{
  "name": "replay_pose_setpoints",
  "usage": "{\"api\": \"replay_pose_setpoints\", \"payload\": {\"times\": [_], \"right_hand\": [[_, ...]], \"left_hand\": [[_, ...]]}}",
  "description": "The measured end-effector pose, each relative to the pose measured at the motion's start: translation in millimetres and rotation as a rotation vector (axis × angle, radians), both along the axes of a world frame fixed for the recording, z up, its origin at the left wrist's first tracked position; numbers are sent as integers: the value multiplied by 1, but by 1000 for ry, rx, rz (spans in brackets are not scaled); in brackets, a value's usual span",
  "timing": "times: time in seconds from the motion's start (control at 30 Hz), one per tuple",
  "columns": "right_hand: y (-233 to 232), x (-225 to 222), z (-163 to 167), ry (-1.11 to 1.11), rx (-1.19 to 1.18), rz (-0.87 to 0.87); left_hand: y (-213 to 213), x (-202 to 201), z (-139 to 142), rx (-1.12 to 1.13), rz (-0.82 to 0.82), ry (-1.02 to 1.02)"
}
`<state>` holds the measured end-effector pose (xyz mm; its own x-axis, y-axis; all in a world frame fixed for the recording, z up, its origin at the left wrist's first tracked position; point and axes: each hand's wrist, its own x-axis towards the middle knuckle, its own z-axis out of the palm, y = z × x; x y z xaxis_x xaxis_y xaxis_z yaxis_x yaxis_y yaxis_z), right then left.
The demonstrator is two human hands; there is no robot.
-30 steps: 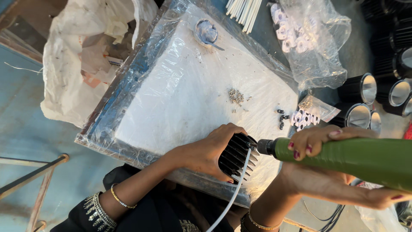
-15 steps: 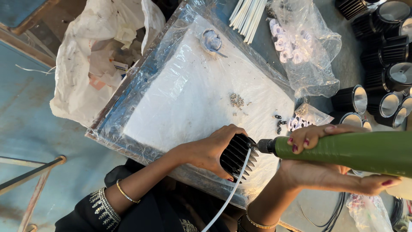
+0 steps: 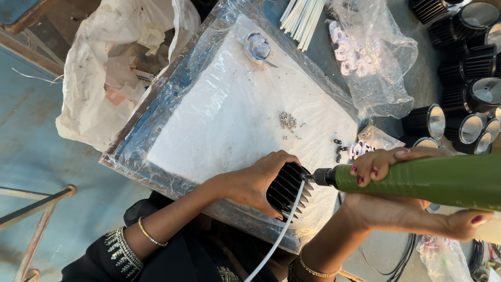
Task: The person assembles an LED light fixture by inserting a white plastic piece into a black heat sink, securing it with a hot glue gun, and inserting a white plastic rod through the assembly. The person then handles wires and small components on a workbench.
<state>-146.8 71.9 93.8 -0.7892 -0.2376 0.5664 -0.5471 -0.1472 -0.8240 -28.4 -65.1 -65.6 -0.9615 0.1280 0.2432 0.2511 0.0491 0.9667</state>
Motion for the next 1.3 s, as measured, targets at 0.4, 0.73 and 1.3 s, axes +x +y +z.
{"api": "replay_pose_setpoints", "payload": {"times": [0.4, 0.73, 1.3], "right_hand": [[1, 7, -15, 11, 40, 9], [-6, 3, -6, -78, -222, 180], [19, -20, 28, -167, -312, 357]], "left_hand": [[0, 6, 2, 47, 25, 23], [-3, 2, 6, -11, 36, 48], [-8, -19, 33, 28, 249, -18]]}}
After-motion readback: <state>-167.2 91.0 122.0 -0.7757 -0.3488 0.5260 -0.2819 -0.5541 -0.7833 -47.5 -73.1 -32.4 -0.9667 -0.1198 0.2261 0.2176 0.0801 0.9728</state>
